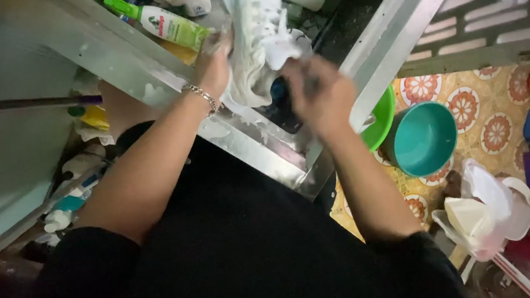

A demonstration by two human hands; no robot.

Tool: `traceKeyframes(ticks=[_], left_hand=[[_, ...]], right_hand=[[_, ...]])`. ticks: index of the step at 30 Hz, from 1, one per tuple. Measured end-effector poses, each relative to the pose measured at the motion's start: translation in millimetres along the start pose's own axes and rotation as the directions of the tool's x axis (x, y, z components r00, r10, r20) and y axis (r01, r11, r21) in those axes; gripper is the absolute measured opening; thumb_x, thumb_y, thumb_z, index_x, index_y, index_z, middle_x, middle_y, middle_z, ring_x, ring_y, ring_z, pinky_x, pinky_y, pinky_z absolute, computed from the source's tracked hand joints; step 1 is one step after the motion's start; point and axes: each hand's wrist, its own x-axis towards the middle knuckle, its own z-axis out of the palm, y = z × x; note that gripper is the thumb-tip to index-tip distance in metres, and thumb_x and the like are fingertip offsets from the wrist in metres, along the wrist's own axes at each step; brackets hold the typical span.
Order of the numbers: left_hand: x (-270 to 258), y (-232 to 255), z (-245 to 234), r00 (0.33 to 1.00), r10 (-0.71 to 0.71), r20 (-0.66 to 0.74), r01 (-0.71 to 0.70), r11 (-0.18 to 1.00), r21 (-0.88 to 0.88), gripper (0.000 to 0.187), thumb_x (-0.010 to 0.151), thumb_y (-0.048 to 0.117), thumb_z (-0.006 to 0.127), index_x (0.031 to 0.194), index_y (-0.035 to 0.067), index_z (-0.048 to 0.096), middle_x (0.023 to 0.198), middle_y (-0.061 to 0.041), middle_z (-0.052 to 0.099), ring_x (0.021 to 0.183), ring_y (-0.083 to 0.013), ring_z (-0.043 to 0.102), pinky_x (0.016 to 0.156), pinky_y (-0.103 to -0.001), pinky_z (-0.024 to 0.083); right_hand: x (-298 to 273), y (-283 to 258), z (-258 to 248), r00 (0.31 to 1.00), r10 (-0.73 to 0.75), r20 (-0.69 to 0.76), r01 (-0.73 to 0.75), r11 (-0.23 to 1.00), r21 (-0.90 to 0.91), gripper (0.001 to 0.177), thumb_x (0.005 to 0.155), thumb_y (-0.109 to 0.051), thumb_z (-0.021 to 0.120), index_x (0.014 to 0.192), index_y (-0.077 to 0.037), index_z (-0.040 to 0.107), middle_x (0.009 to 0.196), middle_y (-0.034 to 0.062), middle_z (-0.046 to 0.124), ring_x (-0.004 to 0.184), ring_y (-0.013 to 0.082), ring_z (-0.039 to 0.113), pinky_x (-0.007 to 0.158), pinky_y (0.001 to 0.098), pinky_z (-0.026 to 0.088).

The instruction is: The person scrubs a white sneaker with a brush and cleaning solution in a sink. They rinse the shoe under running water, apply a spray cleaner, and scrub the shoe again with a different brush before rinsing it once more.

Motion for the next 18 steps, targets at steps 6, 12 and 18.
traceKeyframes(ticks=[6,12,18], left_hand=[[3.1,112.4,-79.5,0.736,-0.609,0.296,0.633,0.464,-0.62,0.037,0.127,0.034,0.045,0.107,0.016,0.071,0.096,0.0,0.072,0.082,-0.0141,0.068,0.066,-0.028,0.057],[1.7,145.9,-98.0,0.679,-0.608,0.411,0.734,0.561,-0.382,0.06,0.122,0.053,0.04,0.144,0.025,0.089,0.13,-0.007,0.088,0.107,-0.0256,0.08,0.087,-0.039,0.06],[9.2,114.7,-85.9,0.844,-0.447,0.298,0.526,0.8,-0.29,0.054,0.127,0.042,0.04,0.157,0.021,0.08,0.14,-0.013,0.079,0.109,-0.029,0.079,0.089,-0.038,0.066]], right_hand=[[-20.8,-54.3,1.1,0.961,0.174,0.217,-0.22,0.953,0.208,0.022,0.127,-0.034,0.078,0.117,-0.014,0.075,0.069,-0.0026,0.063,0.054,0.012,0.048,0.05,0.0368,0.041],[-3.2,6.0,20.9,0.986,0.136,-0.092,-0.146,0.984,-0.103,0.01,0.115,-0.022,0.079,0.124,-0.023,0.074,0.097,0.0078,0.086,0.083,0.0417,0.082,0.063,0.0535,0.056],[-27.2,-73.6,2.6,0.991,0.136,0.011,-0.134,0.959,0.248,0.01,0.112,-0.013,0.086,0.109,-0.009,0.076,0.089,0.0179,0.085,0.082,0.0468,0.088,0.07,0.0492,0.067]])
